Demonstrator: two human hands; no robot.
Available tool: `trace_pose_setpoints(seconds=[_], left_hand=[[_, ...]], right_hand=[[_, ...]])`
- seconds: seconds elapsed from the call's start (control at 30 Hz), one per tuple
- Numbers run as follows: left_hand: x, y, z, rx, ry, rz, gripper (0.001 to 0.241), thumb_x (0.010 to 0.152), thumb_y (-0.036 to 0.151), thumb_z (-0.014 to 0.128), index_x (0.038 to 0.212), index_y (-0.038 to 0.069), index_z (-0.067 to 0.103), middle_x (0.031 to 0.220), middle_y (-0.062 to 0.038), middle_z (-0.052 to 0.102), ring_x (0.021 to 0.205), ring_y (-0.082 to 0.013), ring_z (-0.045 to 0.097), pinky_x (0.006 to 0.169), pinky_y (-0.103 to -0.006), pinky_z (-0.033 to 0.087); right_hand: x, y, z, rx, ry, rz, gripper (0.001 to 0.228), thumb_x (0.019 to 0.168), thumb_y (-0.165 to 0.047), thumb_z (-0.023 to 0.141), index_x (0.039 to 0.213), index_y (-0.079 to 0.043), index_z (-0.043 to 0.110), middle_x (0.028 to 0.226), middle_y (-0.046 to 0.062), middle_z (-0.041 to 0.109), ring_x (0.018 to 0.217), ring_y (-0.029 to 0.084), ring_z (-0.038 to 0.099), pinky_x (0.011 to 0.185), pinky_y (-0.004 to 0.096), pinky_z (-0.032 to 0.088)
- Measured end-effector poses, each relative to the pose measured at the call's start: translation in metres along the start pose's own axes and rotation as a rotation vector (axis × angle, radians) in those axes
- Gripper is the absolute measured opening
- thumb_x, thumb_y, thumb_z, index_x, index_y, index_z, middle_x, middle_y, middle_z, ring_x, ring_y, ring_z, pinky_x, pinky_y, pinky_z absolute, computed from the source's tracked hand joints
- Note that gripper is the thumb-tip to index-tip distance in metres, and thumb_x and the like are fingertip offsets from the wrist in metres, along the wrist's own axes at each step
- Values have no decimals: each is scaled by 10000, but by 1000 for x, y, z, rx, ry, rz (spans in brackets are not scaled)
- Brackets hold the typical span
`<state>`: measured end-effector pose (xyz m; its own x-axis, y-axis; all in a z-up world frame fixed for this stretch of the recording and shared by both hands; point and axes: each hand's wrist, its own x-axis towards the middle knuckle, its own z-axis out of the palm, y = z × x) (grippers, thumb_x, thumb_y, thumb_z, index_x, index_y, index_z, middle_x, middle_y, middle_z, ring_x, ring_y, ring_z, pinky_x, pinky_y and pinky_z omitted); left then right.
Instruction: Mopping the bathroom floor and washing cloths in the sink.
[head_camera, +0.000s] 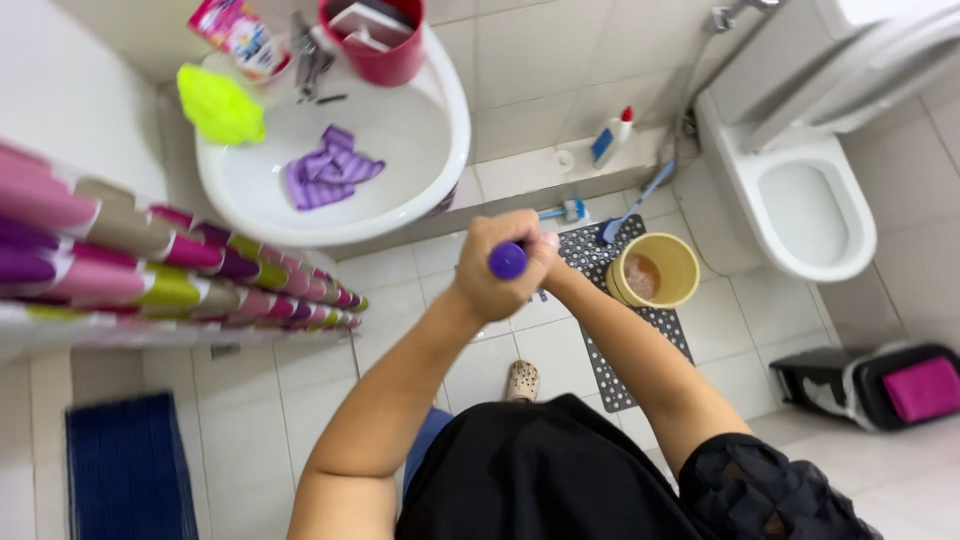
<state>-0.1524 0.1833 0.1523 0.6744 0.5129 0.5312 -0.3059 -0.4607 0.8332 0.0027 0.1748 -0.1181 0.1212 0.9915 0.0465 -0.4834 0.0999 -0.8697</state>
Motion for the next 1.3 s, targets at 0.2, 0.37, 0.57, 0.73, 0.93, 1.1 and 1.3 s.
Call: trace_pose_setpoints(seconds=[0.2, 0.37, 0.57, 0.73, 0.93, 1.1, 1.3], left_hand=[[-15, 44, -17, 114, -93, -42, 293, 921, 41, 668, 701, 46, 476, 605, -64, 456, 529, -161, 416, 524, -320, 361], [-42, 59, -15, 163, -113, 77, 276, 917, 47, 685, 727, 39, 484, 649, -86, 493, 558, -195, 474, 554, -333, 395], [-83, 96, -22, 184, 33, -41, 249, 919, 39, 667, 725, 58, 513, 645, -37, 534, 558, -148, 496, 547, -310, 412], [-102, 135, -18, 206, 36, -105, 283, 915, 52, 690, 705, 61, 501, 617, -21, 500, 553, -136, 459, 538, -299, 384], [-111, 189, 34, 243, 94, -178, 320, 919, 75, 702, 684, 75, 486, 613, -2, 503, 541, -107, 445, 529, -284, 365], [-114, 211, 81, 366, 289, -270, 322, 938, 90, 679, 685, 70, 481, 604, -7, 494, 539, -106, 432, 520, -285, 349], [-121, 161, 110, 580, 535, -478, 274, 926, 149, 686, 729, 19, 546, 602, -70, 498, 559, -167, 451, 547, -343, 405]], right_hand=[[0, -15, 60, -82, -207, 19, 67, 1011, -183, 612, 979, -124, 622, 1014, -26, 593, 967, 44, 566, 855, 241, 518], [-17, -30, 83, -212, -262, 162, 137, 1014, -206, 559, 997, -121, 664, 1010, -6, 647, 952, 56, 614, 805, 248, 528], [-23, -47, 119, -402, -471, 373, 249, 1018, -233, 495, 1018, -118, 715, 1005, 16, 711, 933, 69, 671, 746, 257, 541], [-15, -21, 101, -754, -635, 530, 271, 962, -225, 561, 1135, -107, 733, 1100, 19, 735, 1011, 106, 683, 824, 291, 557], [-62, -63, 133, -882, -846, 650, 227, 903, -157, 652, 1088, -74, 752, 1085, 47, 753, 989, 141, 697, 825, 314, 573], [-176, -157, 295, -2513, -382, 675, 155, 983, -101, 680, 856, -76, 595, 831, 2, 556, 775, 97, 521, 684, 284, 420], [-204, -145, 295, -3615, 153, 347, 371, 995, -73, 648, 695, -126, 434, 663, -74, 355, 600, 32, 325, 543, 261, 272]])
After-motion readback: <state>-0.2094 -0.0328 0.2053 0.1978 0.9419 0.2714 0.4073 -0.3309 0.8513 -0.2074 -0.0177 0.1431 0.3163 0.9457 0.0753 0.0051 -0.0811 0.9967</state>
